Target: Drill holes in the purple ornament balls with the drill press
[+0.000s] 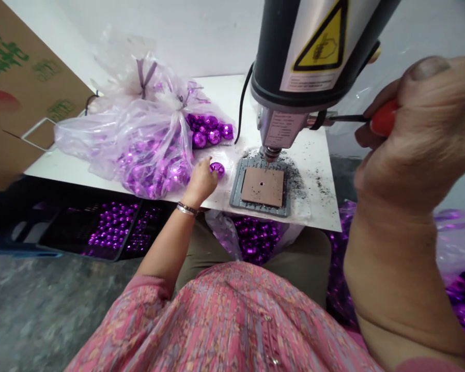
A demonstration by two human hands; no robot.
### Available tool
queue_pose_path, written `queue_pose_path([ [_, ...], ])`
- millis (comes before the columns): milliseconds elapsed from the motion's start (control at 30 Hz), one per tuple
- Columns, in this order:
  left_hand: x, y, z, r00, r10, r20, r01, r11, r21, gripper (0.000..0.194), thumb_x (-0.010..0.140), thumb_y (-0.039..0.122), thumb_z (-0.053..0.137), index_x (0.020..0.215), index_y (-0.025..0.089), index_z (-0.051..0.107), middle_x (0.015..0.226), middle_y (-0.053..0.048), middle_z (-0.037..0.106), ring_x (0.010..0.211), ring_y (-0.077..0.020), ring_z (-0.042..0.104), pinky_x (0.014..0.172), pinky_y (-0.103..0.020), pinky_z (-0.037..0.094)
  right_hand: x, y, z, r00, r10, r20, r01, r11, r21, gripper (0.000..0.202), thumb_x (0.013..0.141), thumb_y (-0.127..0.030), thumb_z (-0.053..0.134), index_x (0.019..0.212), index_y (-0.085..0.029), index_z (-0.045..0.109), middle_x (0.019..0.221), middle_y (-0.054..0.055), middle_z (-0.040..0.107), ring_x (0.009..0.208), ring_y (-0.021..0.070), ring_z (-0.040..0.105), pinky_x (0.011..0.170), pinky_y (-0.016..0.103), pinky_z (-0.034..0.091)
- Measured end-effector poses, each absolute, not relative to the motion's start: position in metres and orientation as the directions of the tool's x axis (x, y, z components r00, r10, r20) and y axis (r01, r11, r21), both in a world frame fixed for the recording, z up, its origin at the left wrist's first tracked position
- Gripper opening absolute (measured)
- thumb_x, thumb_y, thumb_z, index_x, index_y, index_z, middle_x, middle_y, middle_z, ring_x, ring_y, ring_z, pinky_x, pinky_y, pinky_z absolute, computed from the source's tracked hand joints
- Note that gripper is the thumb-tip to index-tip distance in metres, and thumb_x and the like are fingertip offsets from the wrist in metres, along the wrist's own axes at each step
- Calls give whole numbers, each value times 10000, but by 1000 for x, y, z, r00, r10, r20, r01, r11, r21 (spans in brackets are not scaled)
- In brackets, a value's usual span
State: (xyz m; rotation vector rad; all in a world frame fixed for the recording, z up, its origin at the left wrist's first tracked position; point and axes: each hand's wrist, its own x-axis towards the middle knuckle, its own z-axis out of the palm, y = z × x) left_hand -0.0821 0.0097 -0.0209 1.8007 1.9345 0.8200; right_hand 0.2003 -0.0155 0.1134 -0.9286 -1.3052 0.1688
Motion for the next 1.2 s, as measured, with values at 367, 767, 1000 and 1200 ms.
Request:
queue_pose_path([
  [367,-71,23,-34,5,981,-195,607,152,780,731,799,318,784,1461,166,515,1176,-104,703,951,-227,695,916,-373,570,196,-26,114,224,622,751,374,656,-655,569,975,-635,495,679,-156,410,621,-30,398,588,29,370,679,268,312],
  [767,-63,-1,-34,273,955,-118,75,101,992,723,865,494,743,1516,276,515,1281,-101,671,959,-197,680,716,-279,541,194,-29,114,228,630,742,333,666,-668,350,1058,-265,462,731,-181,373,641,-35,406,600,24,382,656,216,310],
  [1000,-34,8,-26,249,962,-112,372,12,928,649,849,467,799,1407,168,656,1061,-59,748,789,-141,615,751,-284,531,190,-31,118,222,649,728,249,684,-686,273,1022,-215,499,761,-188,420,649,-42,413,615,14,432,616,160,398],
  [1200,-24,13,-20,243,964,-112,590,-55,806,601,836,451,800,1345,147,700,1107,-77,767,912,-197,676,863,-329,554,189,-32,116,217,624,751,279,698,-660,329,1035,-239,490,725,-181,394,676,-19,397,635,18,393,620,152,387],
])
